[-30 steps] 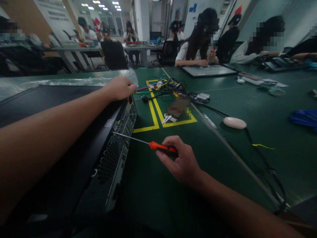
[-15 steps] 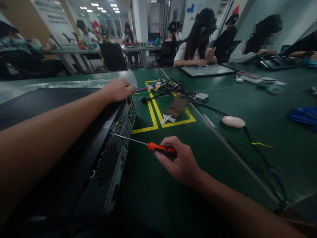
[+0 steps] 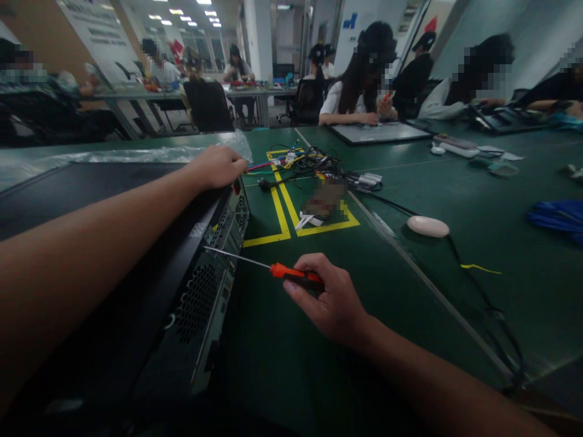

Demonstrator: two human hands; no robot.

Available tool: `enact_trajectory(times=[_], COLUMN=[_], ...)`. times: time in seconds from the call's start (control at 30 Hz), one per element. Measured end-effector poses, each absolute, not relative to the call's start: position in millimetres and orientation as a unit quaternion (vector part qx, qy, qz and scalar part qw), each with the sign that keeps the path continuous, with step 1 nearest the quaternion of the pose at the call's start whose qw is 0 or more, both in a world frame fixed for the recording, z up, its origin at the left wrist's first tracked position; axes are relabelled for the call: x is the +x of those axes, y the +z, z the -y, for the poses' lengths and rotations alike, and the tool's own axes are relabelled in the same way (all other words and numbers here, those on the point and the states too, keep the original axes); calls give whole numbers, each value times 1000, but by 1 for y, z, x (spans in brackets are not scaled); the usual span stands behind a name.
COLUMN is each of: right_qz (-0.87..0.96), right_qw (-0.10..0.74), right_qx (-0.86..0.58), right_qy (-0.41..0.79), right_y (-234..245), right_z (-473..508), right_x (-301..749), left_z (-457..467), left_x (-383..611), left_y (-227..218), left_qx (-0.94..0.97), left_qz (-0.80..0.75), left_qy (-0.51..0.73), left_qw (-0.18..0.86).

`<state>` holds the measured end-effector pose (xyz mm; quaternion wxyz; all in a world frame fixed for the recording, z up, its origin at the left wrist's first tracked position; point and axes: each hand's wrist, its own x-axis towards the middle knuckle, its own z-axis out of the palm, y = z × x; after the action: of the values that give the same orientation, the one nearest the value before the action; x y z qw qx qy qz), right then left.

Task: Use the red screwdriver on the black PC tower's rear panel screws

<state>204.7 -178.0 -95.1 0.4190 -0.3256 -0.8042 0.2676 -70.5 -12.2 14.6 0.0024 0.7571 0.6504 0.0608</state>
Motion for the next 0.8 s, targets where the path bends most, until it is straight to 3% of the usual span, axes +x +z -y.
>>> enact_trajectory(times=[0.8], right_qz=[772], right_qw=[472], right_qx=[-353], right_qy=[240], right_y=[-87], right_z=[179], right_x=[201], left_z=[12], left_x=[-71], left_y=[14], left_qx=[748], left_qz=[-661], left_qy=[66], left_qw=[6])
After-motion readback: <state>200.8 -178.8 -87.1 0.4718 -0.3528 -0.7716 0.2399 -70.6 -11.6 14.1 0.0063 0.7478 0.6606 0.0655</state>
